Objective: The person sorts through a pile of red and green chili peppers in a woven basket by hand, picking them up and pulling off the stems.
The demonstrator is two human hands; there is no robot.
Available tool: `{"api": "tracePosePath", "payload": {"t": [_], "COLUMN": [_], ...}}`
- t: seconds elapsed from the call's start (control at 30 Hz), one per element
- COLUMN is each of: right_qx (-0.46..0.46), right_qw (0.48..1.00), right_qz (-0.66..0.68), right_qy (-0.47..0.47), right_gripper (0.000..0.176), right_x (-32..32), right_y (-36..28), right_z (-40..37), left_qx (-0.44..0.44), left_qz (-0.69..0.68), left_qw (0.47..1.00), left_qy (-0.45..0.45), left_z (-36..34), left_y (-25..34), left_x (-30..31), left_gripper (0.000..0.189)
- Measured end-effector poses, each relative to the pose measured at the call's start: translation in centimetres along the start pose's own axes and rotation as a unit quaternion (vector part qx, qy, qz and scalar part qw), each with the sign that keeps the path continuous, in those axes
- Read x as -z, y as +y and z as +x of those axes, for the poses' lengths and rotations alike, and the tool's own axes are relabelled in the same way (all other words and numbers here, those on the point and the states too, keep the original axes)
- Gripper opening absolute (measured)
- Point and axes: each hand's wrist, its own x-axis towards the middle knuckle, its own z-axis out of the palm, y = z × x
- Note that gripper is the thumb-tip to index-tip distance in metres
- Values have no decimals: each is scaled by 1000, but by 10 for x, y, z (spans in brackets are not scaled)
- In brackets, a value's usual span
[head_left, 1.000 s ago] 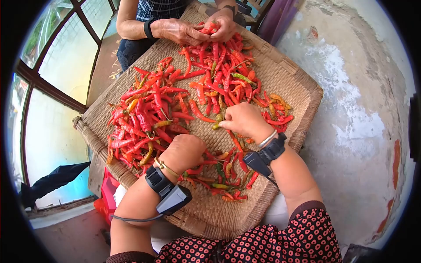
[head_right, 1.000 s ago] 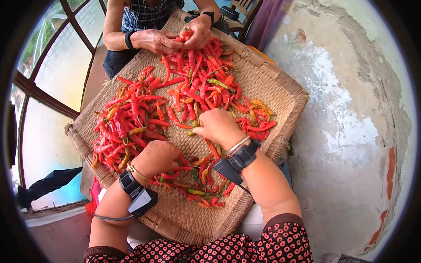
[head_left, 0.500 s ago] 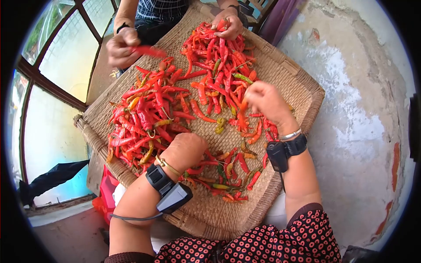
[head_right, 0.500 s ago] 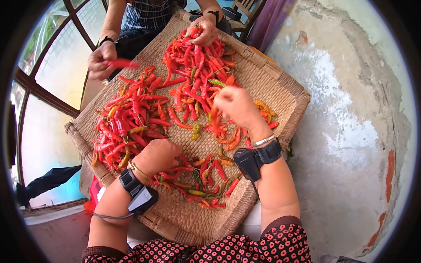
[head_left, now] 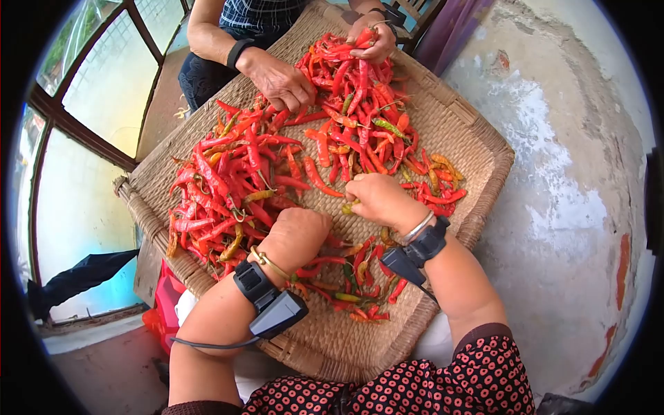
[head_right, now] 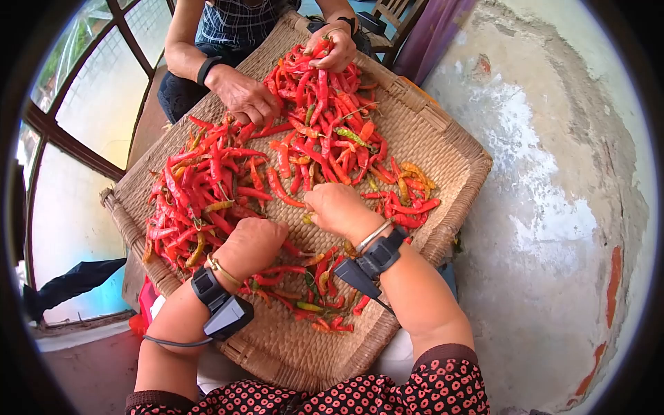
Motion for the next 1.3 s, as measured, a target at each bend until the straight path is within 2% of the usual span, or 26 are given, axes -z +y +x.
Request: {"api": "tracePosePath", "payload": {"t": [0.03, 0.1, 0.13, 0.17, 0.2, 0.23, 0.27, 0.3, 0.37, 0.4, 0.43, 0.5, 0.53, 0.57, 0.6, 0.63, 0.67, 0.7, 0.77, 0.83, 0.9, 1.0, 1.13, 1.2, 1.23, 1.3], "right_qx": [0, -14, -51, -115, -153, -189, -188, -208, -226, -177, -126, -114, -131, -147, -147, -54, 39, 39, 29, 38, -35, 6, 9, -38, -68, -149], "right_qw": [1000, 994, 984, 934, 878, 805, 805, 829, 850, 897, 936, 942, 948, 954, 954, 976, 986, 986, 994, 995, 994, 990, 992, 986, 973, 917], "right_qz": [0, 108, 161, 309, 394, 472, 471, 440, 407, 354, 297, 278, 256, 234, 233, 183, 130, 130, 84, 48, -34, -82, -55, 129, 200, 355], "right_qy": [0, 7, 59, 136, 224, 306, 307, 277, 245, 196, 143, 150, 134, 119, 118, 109, 100, 98, 62, 82, 97, 114, 117, 97, 91, 105], "right_gripper": [21, 22, 20, 18, 18, 18, 18, 20, 21, 22, 24, 24, 23, 23, 23, 24, 26, 26, 27, 23, 18, 21, 17, 13, 10, 8], "right_x": [5, 23, 32, 35, 40, 44, 45, 46, 42, 35, 31, 31, 34, 35, 29, 19, 12, 9, 3, -8, -10, -22, -8, 16, 27, 41], "right_y": [4, 11, 12, 13, 11, 9, 10, 11, 11, 10, 9, 2, -1, -3, 1, 7, 11, 7, -6, -11, -17, -10, -5, -3, -1, 4], "right_z": [0, 0, -1, -3, -1, 0, -1, -4, -7, -7, -7, -5, -5, -4, -3, -2, -2, -3, 1, 5, 7, 13, 12, 8, 7, 3], "left_qx": [-3, -9, -12, -15, -15, 4, 23, 23, 76, 97, 99, 74, 69, 70, 51, 30, -22, -21, 85, 90, 111, 81, 67, 2, 2, -23], "left_qz": [-12, -24, -72, -120, -120, -221, -320, -320, -460, -506, -507, -696, -639, -639, -503, -351, -219, -220, -101, -58, -29, -18, 11, -37, -38, -48], "left_qw": [1000, 999, 997, 992, 993, 975, 946, 946, 883, 854, 854, 688, 721, 720, 831, 915, 948, 947, 988, 987, 990, 992, 996, 999, 999, 999], "left_qy": [-20, -40, -29, -18, -18, 10, 38, 39, 56, 70, 71, 195, 260, 261, 232, 195, 231, 231, 84, 119, 85, 96, 59, 32, 33, -4], "left_z": [0, 3, 4, 5, 6, 7, 9, 10, 14, 19, 22, 28, 33, 31, 27, 25, 26, 24, 21, 20, 21, 18, 7, -1, -4, -9], "left_y": [0, -1, -2, -3, -3, -3, -3, -5, -11, -16, -18, -20, -22, -24, -28, -32, -35, -31, -20, -22, -22, -21, -5, 4, 8, 14], "left_x": [6, 10, 10, 12, 14, 19, 22, 23, 20, 17, 16, 19, 13, 14, 15, 16, 1, 2, 8, -1, 1, 2, 17, 17, 18, 20], "left_gripper": [12, 15, 16, 18, 18, 20, 22, 22, 25, 24, 24, 25, 28, 28, 33, 38, 40, 40, 35, 28, 27, 20, 16, 18, 18, 19]}}
